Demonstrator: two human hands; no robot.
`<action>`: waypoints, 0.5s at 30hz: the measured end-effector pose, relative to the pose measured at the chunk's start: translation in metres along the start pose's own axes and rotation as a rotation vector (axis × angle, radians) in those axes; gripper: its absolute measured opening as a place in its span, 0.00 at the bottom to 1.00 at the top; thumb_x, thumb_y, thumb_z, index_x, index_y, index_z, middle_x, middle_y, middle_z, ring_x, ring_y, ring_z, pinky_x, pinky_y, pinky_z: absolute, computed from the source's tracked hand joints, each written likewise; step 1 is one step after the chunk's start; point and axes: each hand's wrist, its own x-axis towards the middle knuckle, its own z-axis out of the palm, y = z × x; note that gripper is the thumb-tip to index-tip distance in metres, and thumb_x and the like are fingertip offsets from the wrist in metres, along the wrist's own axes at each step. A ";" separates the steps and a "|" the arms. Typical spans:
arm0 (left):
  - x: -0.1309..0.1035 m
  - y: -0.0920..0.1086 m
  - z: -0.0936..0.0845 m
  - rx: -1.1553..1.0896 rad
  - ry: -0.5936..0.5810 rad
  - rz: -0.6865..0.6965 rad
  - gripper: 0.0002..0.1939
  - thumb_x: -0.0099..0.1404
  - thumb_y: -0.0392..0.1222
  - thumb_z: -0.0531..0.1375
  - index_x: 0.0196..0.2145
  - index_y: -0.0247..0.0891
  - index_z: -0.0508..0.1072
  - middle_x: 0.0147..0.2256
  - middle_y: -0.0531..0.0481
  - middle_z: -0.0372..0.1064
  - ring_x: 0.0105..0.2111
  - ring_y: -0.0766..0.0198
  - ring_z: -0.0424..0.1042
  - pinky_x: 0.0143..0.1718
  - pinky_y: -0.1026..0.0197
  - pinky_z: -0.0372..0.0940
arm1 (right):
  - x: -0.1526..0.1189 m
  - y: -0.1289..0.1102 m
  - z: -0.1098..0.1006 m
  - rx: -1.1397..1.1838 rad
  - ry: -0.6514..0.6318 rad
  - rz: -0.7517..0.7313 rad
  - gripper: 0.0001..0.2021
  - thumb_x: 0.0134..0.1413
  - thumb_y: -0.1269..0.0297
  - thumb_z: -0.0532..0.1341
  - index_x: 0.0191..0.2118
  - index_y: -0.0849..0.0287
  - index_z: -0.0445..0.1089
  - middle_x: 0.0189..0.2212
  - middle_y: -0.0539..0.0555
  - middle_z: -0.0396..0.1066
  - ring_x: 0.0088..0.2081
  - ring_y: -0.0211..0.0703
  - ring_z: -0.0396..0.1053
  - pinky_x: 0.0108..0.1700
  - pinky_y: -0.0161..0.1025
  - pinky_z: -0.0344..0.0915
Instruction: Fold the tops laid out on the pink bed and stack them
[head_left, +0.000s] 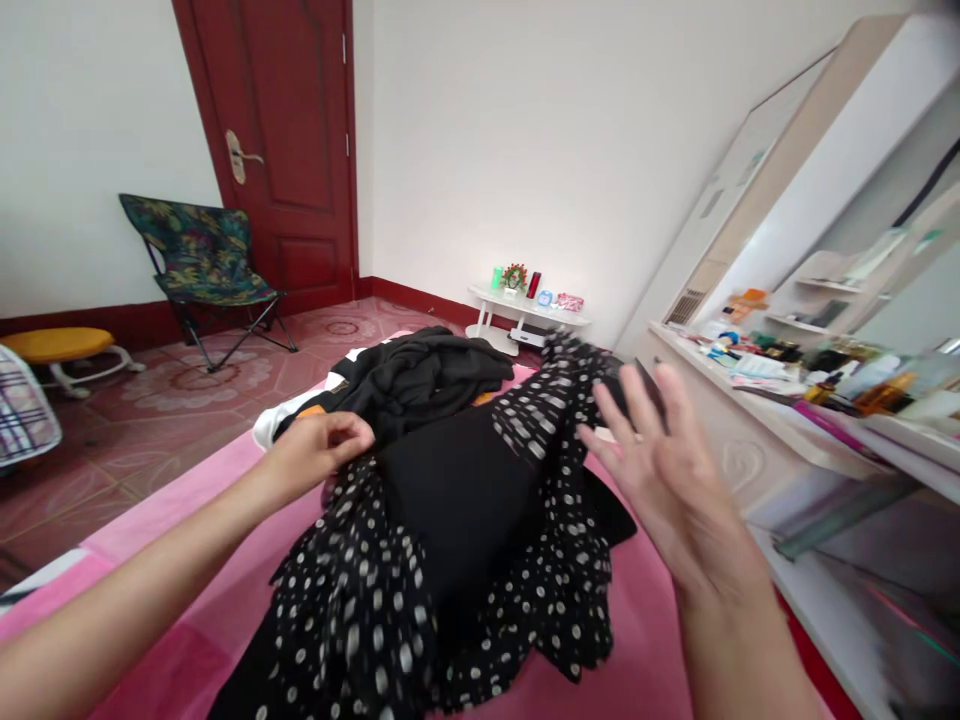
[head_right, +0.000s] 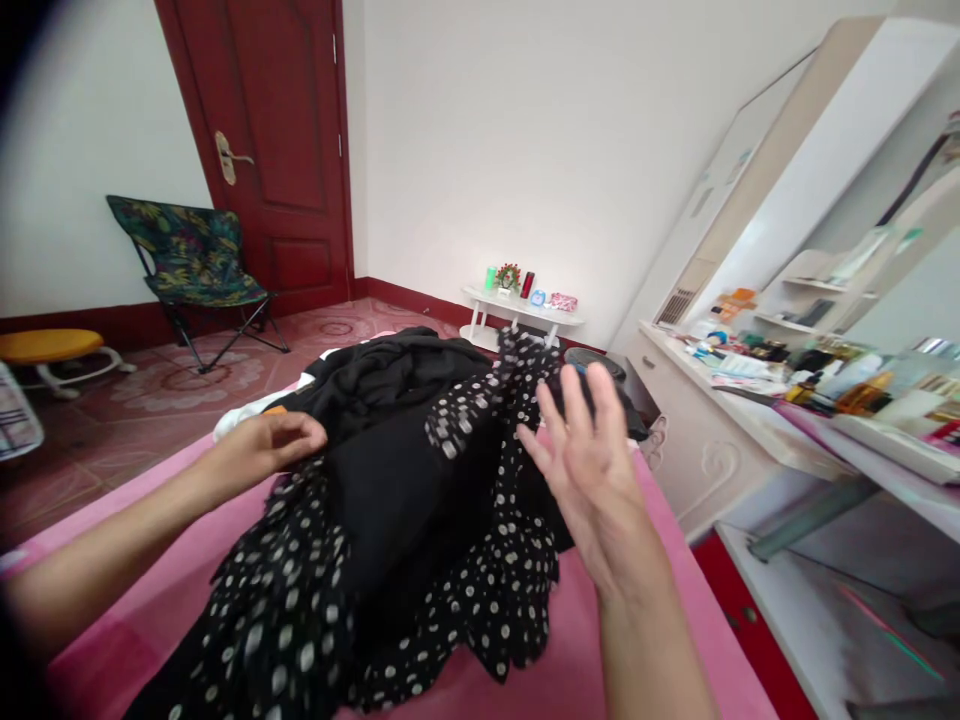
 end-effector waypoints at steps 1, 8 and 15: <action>0.004 -0.006 0.003 0.113 0.160 0.018 0.14 0.57 0.51 0.59 0.33 0.38 0.74 0.34 0.47 0.73 0.35 0.57 0.71 0.37 0.59 0.66 | 0.005 0.012 0.000 -0.048 -0.049 0.049 0.33 0.56 0.54 0.58 0.64 0.37 0.43 0.67 0.48 0.38 0.64 0.48 0.49 0.58 0.52 0.59; -0.024 0.014 0.033 0.243 -0.040 0.198 0.23 0.60 0.54 0.59 0.50 0.44 0.69 0.51 0.47 0.67 0.49 0.55 0.68 0.51 0.56 0.62 | 0.012 0.097 -0.020 -0.577 -0.306 0.335 0.30 0.50 0.53 0.62 0.59 0.54 0.58 0.60 0.58 0.58 0.61 0.50 0.56 0.57 0.50 0.59; -0.039 -0.002 0.069 0.521 -0.155 0.041 0.31 0.58 0.38 0.55 0.60 0.47 0.59 0.53 0.44 0.64 0.47 0.53 0.70 0.49 0.53 0.63 | -0.006 0.114 0.002 -1.231 -0.594 0.303 0.18 0.36 0.61 0.68 0.39 0.54 0.72 0.37 0.52 0.73 0.39 0.46 0.70 0.39 0.38 0.61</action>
